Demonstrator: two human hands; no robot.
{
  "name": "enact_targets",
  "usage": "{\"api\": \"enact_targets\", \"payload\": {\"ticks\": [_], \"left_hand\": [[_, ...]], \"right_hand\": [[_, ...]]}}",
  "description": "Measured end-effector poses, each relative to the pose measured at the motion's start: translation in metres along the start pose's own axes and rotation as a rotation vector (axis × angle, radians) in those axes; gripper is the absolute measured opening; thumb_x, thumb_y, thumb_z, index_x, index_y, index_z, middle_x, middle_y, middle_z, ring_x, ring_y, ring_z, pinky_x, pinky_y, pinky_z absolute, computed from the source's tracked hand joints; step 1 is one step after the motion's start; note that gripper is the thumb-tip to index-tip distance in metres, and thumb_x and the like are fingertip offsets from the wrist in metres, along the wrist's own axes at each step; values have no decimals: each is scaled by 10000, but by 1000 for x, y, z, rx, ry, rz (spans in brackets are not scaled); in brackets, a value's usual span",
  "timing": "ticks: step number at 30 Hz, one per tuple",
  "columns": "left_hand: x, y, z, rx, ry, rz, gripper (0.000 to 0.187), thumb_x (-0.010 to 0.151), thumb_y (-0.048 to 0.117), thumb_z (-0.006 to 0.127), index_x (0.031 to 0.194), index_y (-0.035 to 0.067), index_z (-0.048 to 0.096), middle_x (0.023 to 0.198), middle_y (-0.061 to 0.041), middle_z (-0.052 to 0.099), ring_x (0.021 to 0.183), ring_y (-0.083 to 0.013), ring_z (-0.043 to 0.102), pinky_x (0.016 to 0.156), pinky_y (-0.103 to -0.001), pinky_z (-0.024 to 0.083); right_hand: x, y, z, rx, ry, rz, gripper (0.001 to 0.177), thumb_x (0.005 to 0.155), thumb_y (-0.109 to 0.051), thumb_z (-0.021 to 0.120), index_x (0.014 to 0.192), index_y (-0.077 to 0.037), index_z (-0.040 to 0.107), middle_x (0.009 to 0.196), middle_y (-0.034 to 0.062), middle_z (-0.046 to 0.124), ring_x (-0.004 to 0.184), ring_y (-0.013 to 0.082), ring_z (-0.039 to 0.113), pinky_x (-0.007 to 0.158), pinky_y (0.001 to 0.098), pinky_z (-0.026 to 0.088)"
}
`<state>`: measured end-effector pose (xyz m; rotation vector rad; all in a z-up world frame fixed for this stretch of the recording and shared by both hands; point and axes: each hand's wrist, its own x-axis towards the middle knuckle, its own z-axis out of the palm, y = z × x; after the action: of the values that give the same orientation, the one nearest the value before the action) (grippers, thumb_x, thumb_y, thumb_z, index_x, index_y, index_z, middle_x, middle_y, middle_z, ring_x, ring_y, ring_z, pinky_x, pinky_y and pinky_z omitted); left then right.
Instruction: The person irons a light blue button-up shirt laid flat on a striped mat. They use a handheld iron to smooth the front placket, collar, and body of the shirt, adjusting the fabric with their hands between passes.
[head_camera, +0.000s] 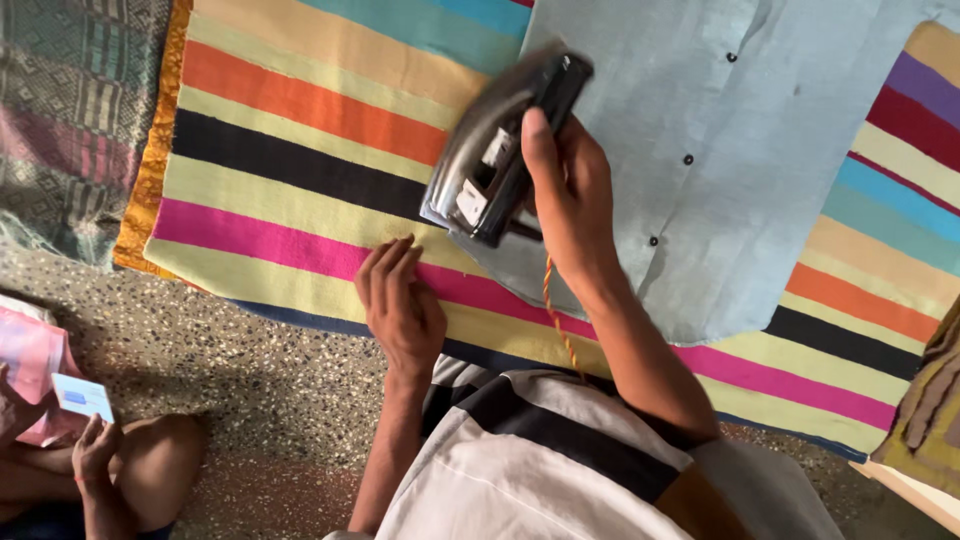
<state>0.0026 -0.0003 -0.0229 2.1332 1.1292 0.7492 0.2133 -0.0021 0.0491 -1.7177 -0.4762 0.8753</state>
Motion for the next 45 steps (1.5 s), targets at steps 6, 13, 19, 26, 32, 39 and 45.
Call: {"api": "enact_targets", "payload": {"ticks": [6, 13, 19, 26, 32, 39, 45], "left_hand": [[44, -1, -17, -120, 112, -19, 240, 1016, -21, 485, 1177, -11, 663, 1206, -134, 719, 1165, -305, 660, 1023, -430, 524], [124, 14, -7, -73, -132, 12, 204, 962, -76, 550, 1098, 5, 677, 1059, -157, 691, 1039, -333, 627, 904, -443, 501], [206, -16, 53, -359, -349, 49, 220, 941, -91, 549, 1083, 24, 671, 1007, -97, 717, 922, -251, 709, 737, -364, 550], [293, -33, 150, -141, -673, 792, 424, 975, 186, 751, 1386, 111, 680, 1496, -91, 621, 1439, -296, 460, 1105, -504, 340], [300, -37, 194, -25, -611, 882, 701, 1027, 476, 777, 1598, 164, 515, 1694, -82, 369, 1559, -277, 298, 1157, -507, 276], [308, -31, 199, -12, -646, 776, 822, 990, 595, 743, 1596, 117, 459, 1682, -120, 345, 1543, -280, 306, 1145, -515, 277], [312, -42, 209, -147, -600, 737, 731, 1058, 501, 700, 1604, 86, 449, 1667, -113, 391, 1537, -255, 364, 1131, -491, 300]], "right_hand": [[-17, 11, -4, -323, -26, 53, 465, 1083, -465, 509, 1013, -24, 641, 651, -25, 505, 561, 65, 457, 495, 287, 359], [1, 27, -4, -427, -69, 49, 481, 1072, -486, 477, 1006, -45, 655, 576, 34, 509, 480, 126, 493, 485, 337, 386], [7, 24, -8, -465, -82, 65, 449, 1060, -455, 526, 927, -45, 652, 538, 36, 514, 448, 128, 487, 468, 340, 375], [3, 30, 1, -406, 99, 75, 358, 1022, -359, 624, 882, -30, 652, 522, 9, 502, 450, 88, 434, 442, 322, 340], [5, 34, -5, -323, 73, 104, 281, 1001, -289, 652, 886, -33, 646, 547, 12, 543, 461, 94, 460, 426, 320, 339], [21, 26, 2, -450, -25, 0, 188, 860, -195, 728, 927, -37, 652, 622, 31, 629, 501, 118, 588, 504, 297, 483], [20, 20, 7, -437, 78, 113, 176, 848, -168, 711, 943, -32, 651, 616, 25, 611, 491, 113, 554, 475, 299, 460]]}}
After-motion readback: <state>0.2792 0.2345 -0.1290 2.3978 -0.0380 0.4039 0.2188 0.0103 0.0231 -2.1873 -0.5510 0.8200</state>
